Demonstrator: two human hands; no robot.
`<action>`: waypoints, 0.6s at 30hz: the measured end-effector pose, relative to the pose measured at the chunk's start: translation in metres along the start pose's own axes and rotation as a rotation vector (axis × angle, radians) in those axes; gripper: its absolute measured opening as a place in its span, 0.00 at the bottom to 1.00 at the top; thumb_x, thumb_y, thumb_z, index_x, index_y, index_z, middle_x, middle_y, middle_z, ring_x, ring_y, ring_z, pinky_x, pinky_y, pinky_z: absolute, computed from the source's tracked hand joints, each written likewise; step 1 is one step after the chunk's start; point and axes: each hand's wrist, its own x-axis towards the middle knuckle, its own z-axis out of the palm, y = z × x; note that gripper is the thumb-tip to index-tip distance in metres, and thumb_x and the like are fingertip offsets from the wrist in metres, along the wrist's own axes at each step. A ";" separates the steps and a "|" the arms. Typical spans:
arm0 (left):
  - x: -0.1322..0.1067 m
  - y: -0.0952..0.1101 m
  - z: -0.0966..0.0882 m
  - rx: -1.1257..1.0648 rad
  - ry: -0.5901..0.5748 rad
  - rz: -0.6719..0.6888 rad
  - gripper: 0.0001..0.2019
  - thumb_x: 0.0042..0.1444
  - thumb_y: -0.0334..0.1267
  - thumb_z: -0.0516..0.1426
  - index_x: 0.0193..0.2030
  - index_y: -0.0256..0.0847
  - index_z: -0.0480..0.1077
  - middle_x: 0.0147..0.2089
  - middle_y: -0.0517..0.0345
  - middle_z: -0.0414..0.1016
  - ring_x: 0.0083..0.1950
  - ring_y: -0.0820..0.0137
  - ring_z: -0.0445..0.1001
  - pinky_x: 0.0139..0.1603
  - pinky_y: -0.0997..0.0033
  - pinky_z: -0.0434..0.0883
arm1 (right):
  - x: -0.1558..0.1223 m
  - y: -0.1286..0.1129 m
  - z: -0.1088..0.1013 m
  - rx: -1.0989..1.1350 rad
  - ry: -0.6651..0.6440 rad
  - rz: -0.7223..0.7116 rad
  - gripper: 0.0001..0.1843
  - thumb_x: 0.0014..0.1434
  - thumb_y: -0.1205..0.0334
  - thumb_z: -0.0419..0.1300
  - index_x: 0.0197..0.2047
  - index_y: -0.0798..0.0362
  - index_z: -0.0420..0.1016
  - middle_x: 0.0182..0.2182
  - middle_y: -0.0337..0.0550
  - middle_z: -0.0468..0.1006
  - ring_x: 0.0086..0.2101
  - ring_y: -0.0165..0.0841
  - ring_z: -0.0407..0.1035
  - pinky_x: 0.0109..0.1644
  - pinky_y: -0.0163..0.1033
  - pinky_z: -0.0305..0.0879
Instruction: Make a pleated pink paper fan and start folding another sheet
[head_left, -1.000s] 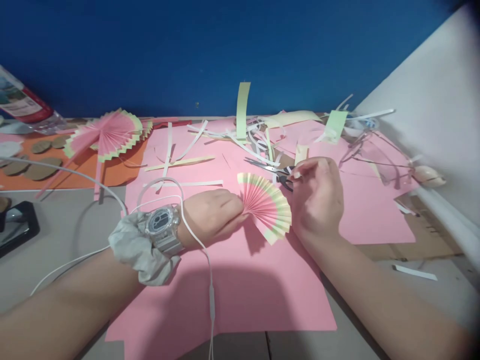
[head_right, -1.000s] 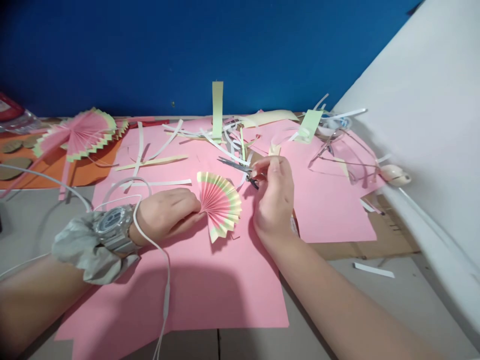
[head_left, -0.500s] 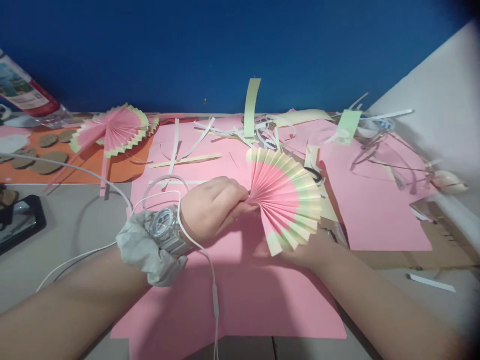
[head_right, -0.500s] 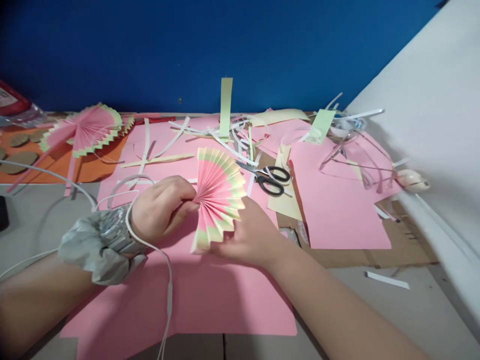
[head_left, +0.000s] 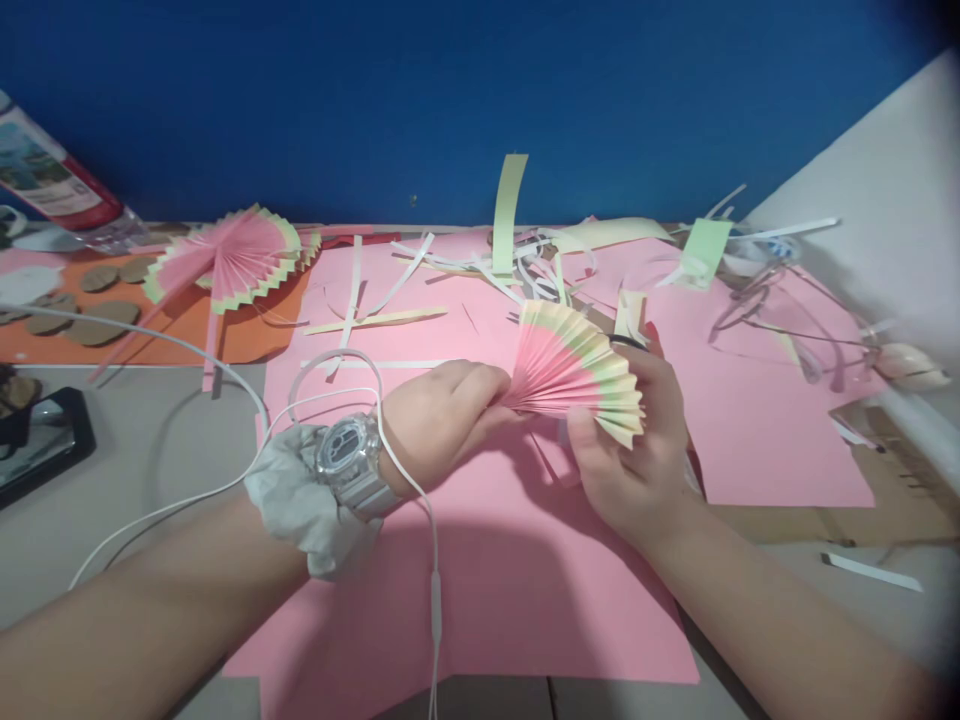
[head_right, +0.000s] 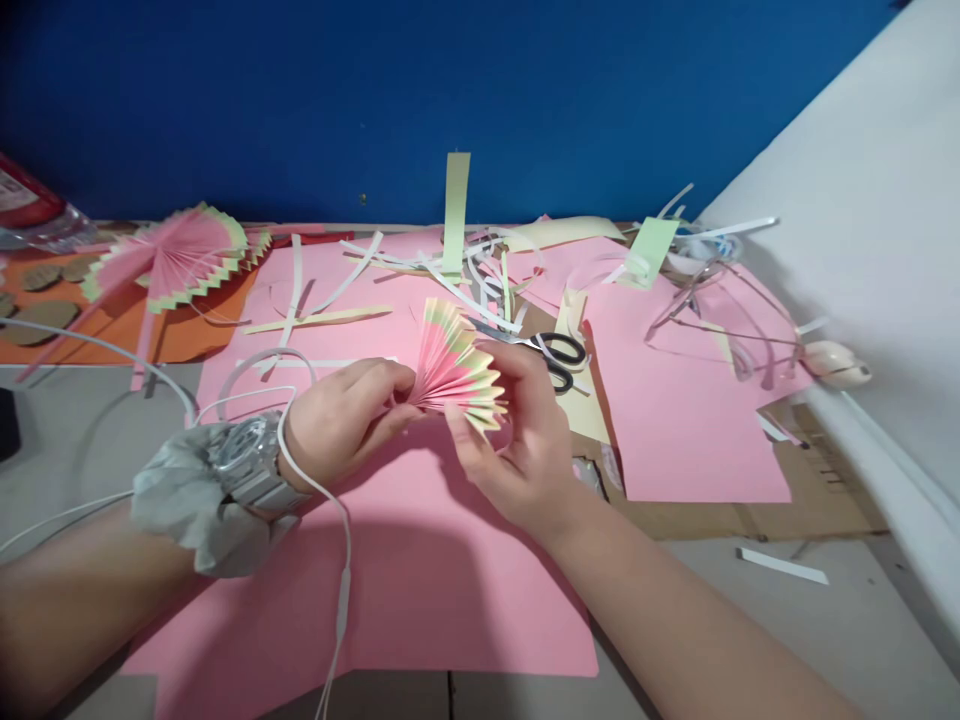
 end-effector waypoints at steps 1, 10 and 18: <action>0.000 0.001 0.000 -0.004 -0.004 -0.004 0.17 0.67 0.47 0.45 0.38 0.37 0.66 0.30 0.56 0.72 0.31 0.68 0.70 0.33 0.70 0.65 | -0.001 0.000 0.000 -0.009 -0.003 0.042 0.16 0.61 0.66 0.56 0.53 0.46 0.65 0.41 0.46 0.74 0.38 0.36 0.72 0.41 0.42 0.71; -0.002 0.005 0.007 0.088 -0.030 -0.019 0.14 0.66 0.42 0.45 0.33 0.39 0.64 0.26 0.57 0.69 0.28 0.67 0.68 0.27 0.70 0.61 | -0.003 -0.002 0.002 -0.030 -0.054 0.225 0.07 0.63 0.60 0.57 0.45 0.44 0.69 0.35 0.41 0.76 0.32 0.34 0.72 0.35 0.40 0.68; 0.003 0.003 0.007 0.065 -0.253 -0.025 0.27 0.68 0.48 0.32 0.34 0.37 0.64 0.26 0.54 0.69 0.27 0.66 0.70 0.28 0.69 0.62 | 0.000 -0.002 -0.003 -0.114 -0.128 0.215 0.04 0.63 0.56 0.57 0.40 0.45 0.69 0.31 0.40 0.76 0.30 0.35 0.72 0.31 0.39 0.66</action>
